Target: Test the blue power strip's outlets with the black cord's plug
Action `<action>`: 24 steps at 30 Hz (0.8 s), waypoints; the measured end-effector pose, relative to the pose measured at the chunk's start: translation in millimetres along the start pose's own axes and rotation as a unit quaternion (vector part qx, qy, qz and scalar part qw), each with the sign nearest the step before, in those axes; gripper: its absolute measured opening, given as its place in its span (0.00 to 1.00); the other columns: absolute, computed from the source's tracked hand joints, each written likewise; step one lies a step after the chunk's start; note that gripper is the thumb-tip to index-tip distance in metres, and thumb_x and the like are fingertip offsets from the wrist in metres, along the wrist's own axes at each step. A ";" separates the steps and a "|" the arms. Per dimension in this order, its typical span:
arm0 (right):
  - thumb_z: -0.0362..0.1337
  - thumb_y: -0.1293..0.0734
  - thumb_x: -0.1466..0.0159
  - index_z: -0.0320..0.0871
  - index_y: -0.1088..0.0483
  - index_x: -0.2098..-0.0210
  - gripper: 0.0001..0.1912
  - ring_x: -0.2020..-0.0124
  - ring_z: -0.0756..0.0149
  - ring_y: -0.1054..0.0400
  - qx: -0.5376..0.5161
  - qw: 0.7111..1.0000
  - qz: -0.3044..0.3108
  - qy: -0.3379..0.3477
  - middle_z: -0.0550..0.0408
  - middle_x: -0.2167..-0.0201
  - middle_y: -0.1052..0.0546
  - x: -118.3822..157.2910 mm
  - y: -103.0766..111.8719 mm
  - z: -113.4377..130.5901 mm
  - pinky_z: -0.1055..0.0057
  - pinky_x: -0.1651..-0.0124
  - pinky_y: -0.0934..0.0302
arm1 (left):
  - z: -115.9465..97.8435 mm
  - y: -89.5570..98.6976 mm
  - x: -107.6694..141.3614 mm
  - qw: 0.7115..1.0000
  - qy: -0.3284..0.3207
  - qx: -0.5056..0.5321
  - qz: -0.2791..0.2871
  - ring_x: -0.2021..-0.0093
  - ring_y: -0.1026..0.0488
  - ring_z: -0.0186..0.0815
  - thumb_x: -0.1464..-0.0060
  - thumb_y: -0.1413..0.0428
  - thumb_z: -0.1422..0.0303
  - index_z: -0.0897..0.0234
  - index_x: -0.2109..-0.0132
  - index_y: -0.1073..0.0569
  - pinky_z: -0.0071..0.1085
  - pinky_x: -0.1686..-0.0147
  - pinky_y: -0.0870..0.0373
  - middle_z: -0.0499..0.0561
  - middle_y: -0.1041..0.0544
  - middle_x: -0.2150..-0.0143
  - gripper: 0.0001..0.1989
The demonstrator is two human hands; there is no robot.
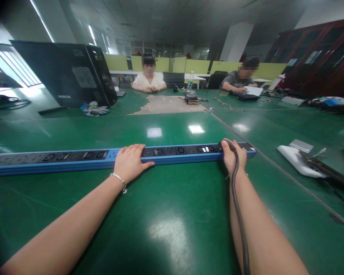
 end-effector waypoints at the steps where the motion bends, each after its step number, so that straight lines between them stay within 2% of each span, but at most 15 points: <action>1: 0.49 0.39 0.41 0.43 0.25 0.60 0.20 0.45 0.52 0.38 0.025 1.000 0.001 0.005 0.46 0.56 0.24 0.7 -1.2 2.1 0.49 0.39 0.55 | 0.0 0.0 0.0 1.000 -0.001 0.000 0.000 0.44 0.37 0.44 0.52 0.48 0.46 0.63 0.44 0.36 0.42 0.43 0.47 0.58 0.30 0.44 0.34; 6: 0.46 0.42 0.39 0.44 0.26 0.57 0.19 0.42 0.54 0.41 0.139 0.990 0.007 0.038 0.46 0.53 0.25 6.5 -4.8 7.9 0.48 0.38 0.59 | -0.3 0.5 -0.4 1.000 -0.003 -0.006 0.002 0.43 0.37 0.44 0.52 0.48 0.46 0.63 0.44 0.37 0.42 0.43 0.48 0.57 0.30 0.44 0.34; 11: 0.47 0.43 0.38 0.44 0.28 0.53 0.22 0.39 0.52 0.46 0.188 0.981 0.024 0.051 0.45 0.51 0.27 10.2 -3.5 3.4 0.50 0.39 0.55 | -0.1 0.2 -0.9 1.000 -0.002 -0.008 0.005 0.44 0.37 0.45 0.52 0.48 0.46 0.65 0.44 0.36 0.43 0.43 0.47 0.59 0.30 0.44 0.35; 18: 0.50 0.43 0.38 0.47 0.28 0.52 0.23 0.41 0.52 0.43 0.179 0.983 0.011 0.041 0.46 0.50 0.28 11.7 -2.5 -0.8 0.48 0.40 0.56 | 0.1 -0.8 -1.0 1.000 0.000 -0.001 0.007 0.43 0.37 0.46 0.52 0.49 0.46 0.65 0.44 0.37 0.43 0.43 0.48 0.59 0.31 0.44 0.35; 22: 0.50 0.42 0.39 0.47 0.26 0.57 0.20 0.44 0.54 0.40 0.131 0.991 0.010 0.038 0.50 0.56 0.24 9.9 -6.4 -1.2 0.45 0.39 0.60 | 0.1 -0.6 -1.1 1.000 -0.002 -0.001 0.005 0.43 0.37 0.46 0.51 0.49 0.46 0.65 0.44 0.37 0.43 0.43 0.48 0.59 0.31 0.44 0.34; 24: 0.50 0.41 0.40 0.46 0.26 0.60 0.19 0.45 0.54 0.38 0.080 0.996 -0.009 0.031 0.51 0.58 0.23 7.7 -5.3 -0.1 0.45 0.38 0.60 | -0.1 -0.4 -1.0 1.000 -0.005 -0.002 0.002 0.44 0.37 0.46 0.52 0.48 0.46 0.65 0.44 0.36 0.43 0.43 0.48 0.59 0.30 0.44 0.34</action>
Point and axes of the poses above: each hand's wrist, its own x-axis away from the middle knuckle, its own y-axis out of the back of the hand, z = x × y, the point moved 4 cm from there along -x, towards the middle knuckle
